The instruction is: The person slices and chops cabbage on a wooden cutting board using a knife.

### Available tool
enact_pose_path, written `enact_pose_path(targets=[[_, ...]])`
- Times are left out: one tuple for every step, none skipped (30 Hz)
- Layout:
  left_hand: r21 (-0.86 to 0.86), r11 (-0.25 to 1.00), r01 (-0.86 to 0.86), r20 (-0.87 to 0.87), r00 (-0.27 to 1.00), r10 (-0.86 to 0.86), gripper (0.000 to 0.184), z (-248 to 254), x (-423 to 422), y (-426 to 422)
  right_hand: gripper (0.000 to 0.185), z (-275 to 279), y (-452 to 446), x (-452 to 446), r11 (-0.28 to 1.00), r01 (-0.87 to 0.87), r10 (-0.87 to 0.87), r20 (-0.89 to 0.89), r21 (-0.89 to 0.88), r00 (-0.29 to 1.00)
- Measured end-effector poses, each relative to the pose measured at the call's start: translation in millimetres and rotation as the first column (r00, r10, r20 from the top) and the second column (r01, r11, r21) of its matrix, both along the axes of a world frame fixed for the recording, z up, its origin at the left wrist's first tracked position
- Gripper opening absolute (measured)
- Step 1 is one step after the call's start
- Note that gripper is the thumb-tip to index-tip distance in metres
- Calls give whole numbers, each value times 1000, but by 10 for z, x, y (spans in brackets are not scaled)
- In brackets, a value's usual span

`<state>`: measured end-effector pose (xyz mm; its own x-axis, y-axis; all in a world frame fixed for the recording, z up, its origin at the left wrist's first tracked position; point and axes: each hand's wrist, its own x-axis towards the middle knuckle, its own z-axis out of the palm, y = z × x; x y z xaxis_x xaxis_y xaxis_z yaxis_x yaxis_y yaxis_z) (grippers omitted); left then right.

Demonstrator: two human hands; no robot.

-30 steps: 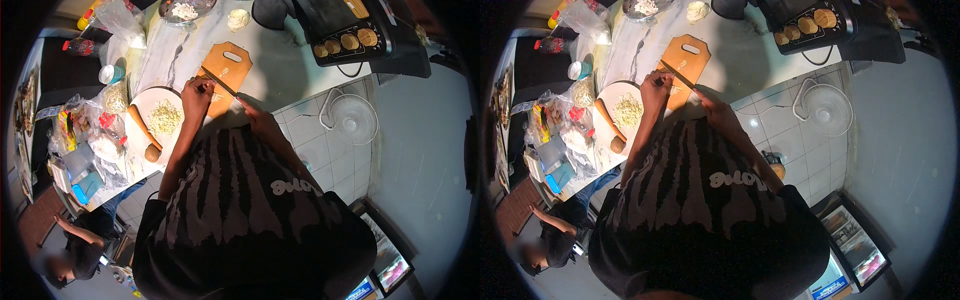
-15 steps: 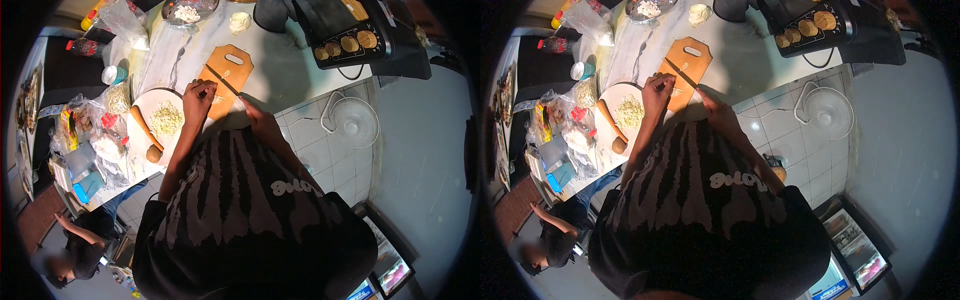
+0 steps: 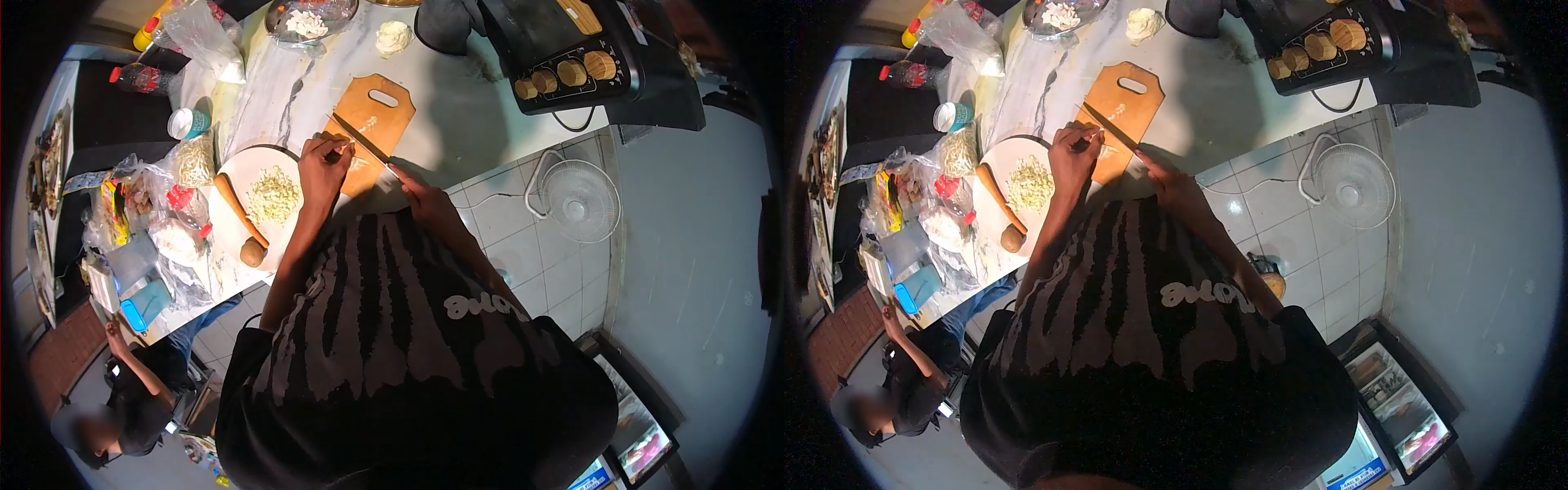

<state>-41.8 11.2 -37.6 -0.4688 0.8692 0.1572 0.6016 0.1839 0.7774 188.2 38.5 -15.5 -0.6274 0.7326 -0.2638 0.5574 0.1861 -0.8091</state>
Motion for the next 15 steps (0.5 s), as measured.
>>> enact_pose_path(targets=[[-39, 999, -20, 35, 999, 21, 14, 30, 16, -1, 45, -50, -10, 9, 999, 4, -2, -49, 48, 999], [-40, 999, -19, 36, 999, 20, 14, 27, 24, 1, 45, -97, -20, 30, 999, 5, -3, -48, 46, 999], [-49, 998, -28, 29, 999, 29, 13, 22, 32, 4, 45, -90, -22, 32, 999, 5, -3, -42, 48, 999], [-58, 998, -38, 20, 999, 39, 12, 18, 32, 6, 45, -87, -23, 30, 999, 4, -2, -38, 50, 999], [-59, 998, -37, 21, 999, 39, 12, 16, 26, 5, 45, -97, -26, 27, 999, 4, -2, -37, 48, 999], [-58, 998, -36, 23, 999, 37, 16, 15, 19, 7, 45, -101, -22, 20, 998, 1, 1, -38, 61, 999], [-58, 998, -34, 26, 999, 35, 19, 15, 14, 8, 45, -100, -23, 16, 997, -1, 4, -40, 74, 999], [-59, 998, -32, 27, 999, 34, 19, 14, 11, 5, 45, -95, -26, 19, 997, 0, 3, -38, 73, 999], [-75, 997, -33, 34, 999, 36, 20, 19, 7, 6, 44, -38, -14, 7, 1000, 1, -1, -24, 22, 1000], [-91, 995, -34, 42, 998, 38, 20, 22, 5, 5, 42, 15, -6, -2, 1000, 3, -3, -9, -29, 1000], [-92, 995, -34, 43, 998, 38, 20, 17, -2, 7, 42, 58, 1, -14, 1000, 4, -4, -8, -30, 1000], [-78, 997, -21, 35, 999, 23, 20, 9, -16, 7, 42, 98, 3, -27, 999, 9, -8, 28, -35, 1000], [-64, 998, -7, 26, 1000, 8, 19, 2, -22, 3, 42, 118, -4, -31, 999, 16, -13, 64, -39, 998], [-63, 998, -5, 25, 1000, 7, 19, -3, -15, -3, 42, 105, -18, -24, 999, 18, -15, 63, -38, 998], [-77, 997, -16, 36, 999, 18, 18, -1, -11, -5, 43, 71, -31, -19, 1000, 8, -10, 100, 26, 995]])
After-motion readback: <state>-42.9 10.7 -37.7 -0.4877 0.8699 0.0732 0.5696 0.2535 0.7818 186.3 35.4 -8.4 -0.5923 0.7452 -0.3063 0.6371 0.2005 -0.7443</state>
